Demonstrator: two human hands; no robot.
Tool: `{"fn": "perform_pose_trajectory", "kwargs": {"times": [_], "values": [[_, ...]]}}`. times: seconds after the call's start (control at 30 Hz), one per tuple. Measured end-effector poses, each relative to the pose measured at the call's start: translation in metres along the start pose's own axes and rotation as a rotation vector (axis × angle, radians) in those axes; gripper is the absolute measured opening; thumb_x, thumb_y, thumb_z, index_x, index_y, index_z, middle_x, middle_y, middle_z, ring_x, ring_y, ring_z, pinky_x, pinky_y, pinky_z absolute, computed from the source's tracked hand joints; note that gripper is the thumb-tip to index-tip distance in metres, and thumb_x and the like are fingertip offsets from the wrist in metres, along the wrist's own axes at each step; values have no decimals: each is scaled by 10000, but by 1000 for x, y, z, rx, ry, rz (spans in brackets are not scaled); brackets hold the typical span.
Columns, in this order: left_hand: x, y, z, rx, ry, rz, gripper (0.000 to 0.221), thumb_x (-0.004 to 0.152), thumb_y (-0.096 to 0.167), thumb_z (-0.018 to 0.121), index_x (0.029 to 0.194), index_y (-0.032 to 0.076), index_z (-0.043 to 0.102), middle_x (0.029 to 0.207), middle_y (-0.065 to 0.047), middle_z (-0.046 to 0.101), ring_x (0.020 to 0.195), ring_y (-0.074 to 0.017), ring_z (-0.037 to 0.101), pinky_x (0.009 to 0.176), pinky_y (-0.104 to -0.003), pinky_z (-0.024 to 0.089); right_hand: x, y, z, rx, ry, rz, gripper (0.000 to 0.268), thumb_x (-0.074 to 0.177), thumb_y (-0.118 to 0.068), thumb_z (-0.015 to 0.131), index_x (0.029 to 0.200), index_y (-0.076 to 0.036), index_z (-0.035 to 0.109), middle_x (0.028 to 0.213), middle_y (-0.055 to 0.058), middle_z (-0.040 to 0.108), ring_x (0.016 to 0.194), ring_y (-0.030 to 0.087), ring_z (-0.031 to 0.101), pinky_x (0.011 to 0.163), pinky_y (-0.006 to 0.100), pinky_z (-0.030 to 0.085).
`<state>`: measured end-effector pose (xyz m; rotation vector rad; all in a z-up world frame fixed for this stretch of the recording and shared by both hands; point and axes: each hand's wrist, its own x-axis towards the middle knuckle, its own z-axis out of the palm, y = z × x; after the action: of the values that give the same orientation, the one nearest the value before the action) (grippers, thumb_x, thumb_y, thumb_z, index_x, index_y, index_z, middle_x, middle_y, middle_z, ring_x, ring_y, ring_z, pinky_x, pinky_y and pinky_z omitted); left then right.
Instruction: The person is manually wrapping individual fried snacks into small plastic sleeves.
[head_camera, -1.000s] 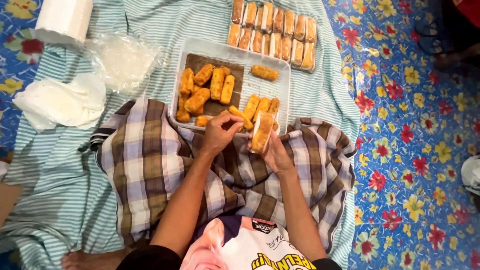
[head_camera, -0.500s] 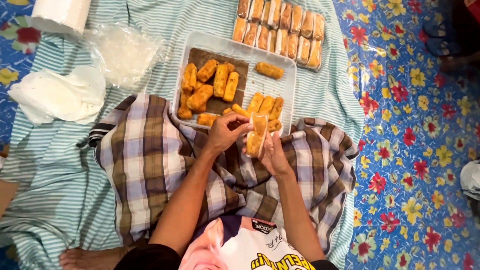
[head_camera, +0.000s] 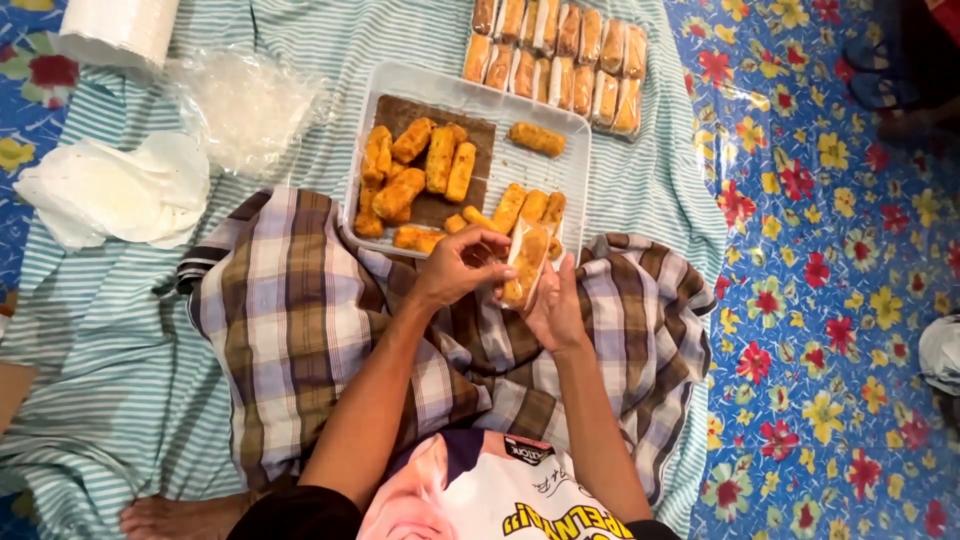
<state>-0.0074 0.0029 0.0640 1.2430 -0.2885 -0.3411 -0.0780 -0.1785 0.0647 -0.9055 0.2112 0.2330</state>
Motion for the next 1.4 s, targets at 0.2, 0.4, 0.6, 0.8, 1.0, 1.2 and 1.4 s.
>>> {"fn": "perform_pose_trajectory", "kwargs": {"times": [0.2, 0.4, 0.6, 0.8, 1.0, 1.2, 1.4], "values": [[2, -12, -6, 50, 23, 9, 459, 718, 212, 957, 1107, 86, 749, 941, -3, 692, 815, -76, 687, 740, -196, 540, -9, 12, -6, -152, 9, 38, 889, 946, -771, 262, 1593, -162, 271, 1413, 173, 540, 1235, 358, 600, 995, 560, 521], [1, -13, -3, 15, 94, -3, 384, 766, 202, 930, 1097, 107, 761, 886, -5, 711, 762, -59, 679, 696, -180, 557, -18, 7, 15, -171, -34, 23, 811, 993, -715, 243, 1574, -152, 293, 1257, 145, 614, 1062, 299, 694, 898, 489, 593], [1, -10, -5, -16, 141, -6, 324, 819, 198, 901, 1096, 111, 758, 859, -23, 713, 725, -70, 693, 663, -195, 586, -18, 24, -8, -247, -19, 43, 654, 1063, -577, 259, 1440, -87, 474, 1063, 179, 717, 900, 292, 748, 800, 421, 625], [-2, -7, -1, -53, 75, 9, 341, 816, 170, 888, 1125, 99, 762, 876, -15, 694, 734, -61, 677, 697, -215, 604, -23, 30, -9, -207, 122, 37, 547, 1072, -386, 447, 1512, -62, 423, 1295, 223, 635, 1071, 357, 696, 895, 538, 574], [0, 0, 1, -75, 83, 11, 249, 864, 198, 855, 1065, 76, 775, 821, -43, 723, 703, -69, 683, 671, -215, 602, -30, 25, 5, -257, 89, 36, 583, 1077, -353, 453, 1569, -64, 330, 1429, 230, 522, 1212, 358, 614, 981, 541, 522], [1, -22, -5, -122, 127, -21, 180, 934, 201, 776, 1048, 61, 770, 799, -48, 731, 684, -72, 680, 659, -216, 616, -28, 23, 5, -270, 79, 47, 545, 1079, -389, 434, 1509, -54, 425, 1285, 199, 613, 1051, 321, 691, 887, 496, 581], [-1, -1, -2, -156, 66, 29, 192, 955, 126, 726, 1113, 19, 744, 838, -83, 725, 715, -112, 692, 662, -251, 622, -19, 29, -7, -152, 88, 56, 529, 1078, -457, 406, 1255, 4, 598, 947, 235, 715, 777, 357, 756, 674, 417, 636]]}}
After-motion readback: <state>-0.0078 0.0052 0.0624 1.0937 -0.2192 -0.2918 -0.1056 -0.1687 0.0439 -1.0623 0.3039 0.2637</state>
